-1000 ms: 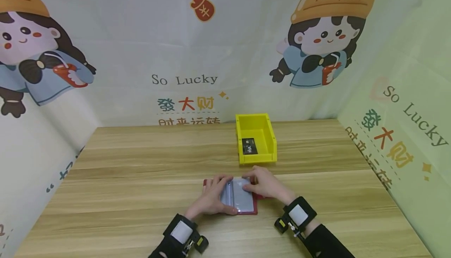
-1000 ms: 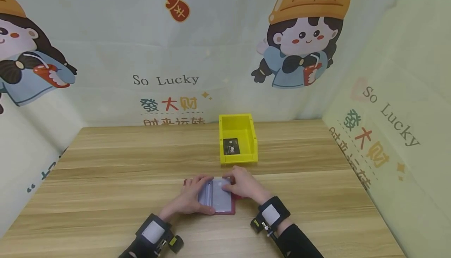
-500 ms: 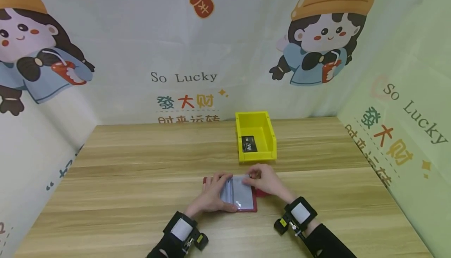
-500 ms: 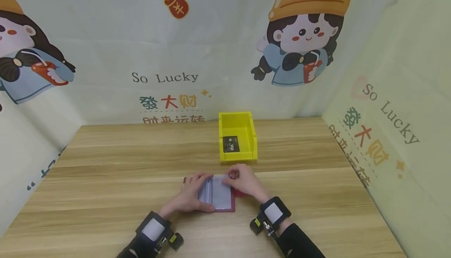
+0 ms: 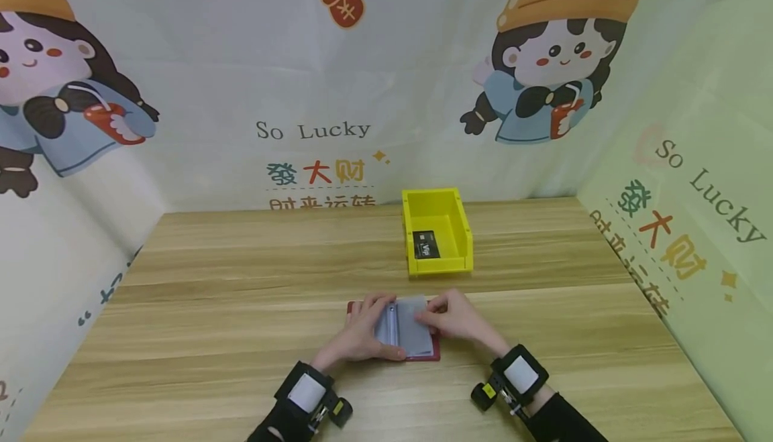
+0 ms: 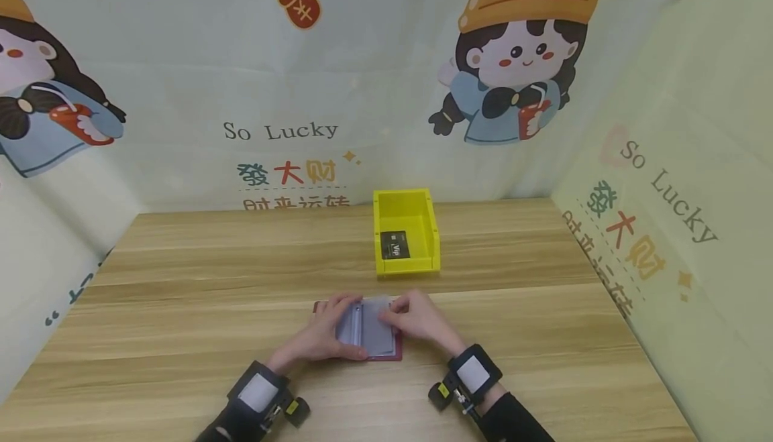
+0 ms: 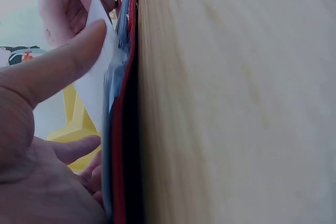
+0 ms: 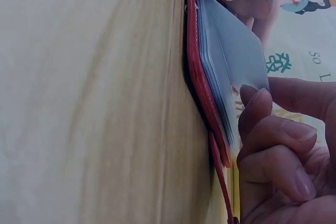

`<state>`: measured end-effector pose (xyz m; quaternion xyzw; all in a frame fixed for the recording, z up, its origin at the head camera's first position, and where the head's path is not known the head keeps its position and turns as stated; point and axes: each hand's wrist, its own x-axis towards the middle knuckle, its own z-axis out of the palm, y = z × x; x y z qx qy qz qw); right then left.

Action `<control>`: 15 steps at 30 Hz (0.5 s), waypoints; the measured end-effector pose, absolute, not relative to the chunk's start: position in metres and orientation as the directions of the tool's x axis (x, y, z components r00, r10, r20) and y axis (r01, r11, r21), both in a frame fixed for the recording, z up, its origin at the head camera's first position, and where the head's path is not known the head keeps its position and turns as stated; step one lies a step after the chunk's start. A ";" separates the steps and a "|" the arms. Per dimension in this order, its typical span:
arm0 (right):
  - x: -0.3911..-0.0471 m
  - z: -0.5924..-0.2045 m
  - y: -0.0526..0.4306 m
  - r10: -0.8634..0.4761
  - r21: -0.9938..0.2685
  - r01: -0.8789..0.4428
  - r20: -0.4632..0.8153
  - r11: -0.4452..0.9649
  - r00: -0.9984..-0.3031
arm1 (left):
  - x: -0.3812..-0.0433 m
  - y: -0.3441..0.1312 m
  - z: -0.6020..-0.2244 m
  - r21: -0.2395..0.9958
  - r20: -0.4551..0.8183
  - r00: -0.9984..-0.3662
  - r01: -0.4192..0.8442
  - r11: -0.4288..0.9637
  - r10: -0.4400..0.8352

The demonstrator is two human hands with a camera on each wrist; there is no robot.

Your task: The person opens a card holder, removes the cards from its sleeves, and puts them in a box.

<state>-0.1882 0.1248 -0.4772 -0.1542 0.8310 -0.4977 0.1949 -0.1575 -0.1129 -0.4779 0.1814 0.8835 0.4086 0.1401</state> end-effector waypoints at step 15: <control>-0.174 -0.484 0.120 -0.497 -0.973 0.008 -0.125 0.231 -0.859 | -0.148 -0.118 -0.471 0.841 0.106 -0.958 0.230 0.490 0.267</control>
